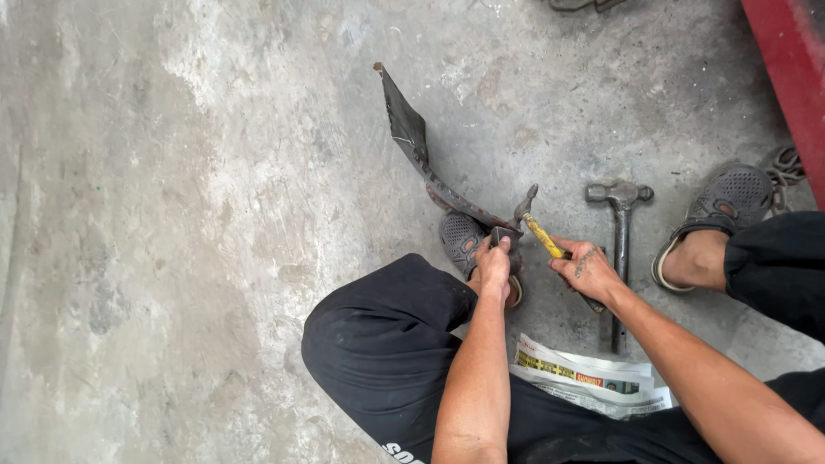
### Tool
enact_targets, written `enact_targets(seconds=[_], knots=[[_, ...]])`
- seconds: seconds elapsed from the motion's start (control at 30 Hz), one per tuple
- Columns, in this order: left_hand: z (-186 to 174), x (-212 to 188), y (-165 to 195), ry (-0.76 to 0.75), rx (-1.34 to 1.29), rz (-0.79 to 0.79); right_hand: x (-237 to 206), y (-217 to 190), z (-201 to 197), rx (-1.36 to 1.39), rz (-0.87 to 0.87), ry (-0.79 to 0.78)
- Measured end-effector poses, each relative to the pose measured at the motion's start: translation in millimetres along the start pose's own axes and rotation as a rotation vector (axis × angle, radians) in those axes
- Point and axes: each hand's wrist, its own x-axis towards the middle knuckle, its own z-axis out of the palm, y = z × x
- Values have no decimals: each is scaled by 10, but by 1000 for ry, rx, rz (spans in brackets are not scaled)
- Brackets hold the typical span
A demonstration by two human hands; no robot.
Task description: The person hammers a metal car panel on the floor to shape it, then repeatedly fits it to the car's front frame to check alignment. They use a ball-peen hammer and a smaller hammer to adjust the panel's curvature and edges.
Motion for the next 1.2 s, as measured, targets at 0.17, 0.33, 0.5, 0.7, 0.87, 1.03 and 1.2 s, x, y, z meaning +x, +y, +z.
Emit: enact_targets(seconds=[0.17, 0.33, 0.5, 0.7, 0.87, 1.03, 1.2], knots=[[-33, 19, 50, -10, 9, -54, -62, -45, 15, -7, 19, 7], [-60, -45, 92, 21, 14, -46, -169, -155, 54, -2, 33, 9], [-11, -226, 178, 153, -31, -92, -342, -304, 100, -101, 35, 50], [-57, -385, 370, 232, -133, -73, -511, -625, 234, -288, -31, 126], [-132, -388, 449, 284, -320, 154, -459, -550, 249, -310, -62, 114], [-130, -509, 399, 241, -297, 390, -315, -281, 228, -449, -180, 199], [-200, -653, 403, 265, -271, 112, -219, -279, 223, -542, -108, 193]])
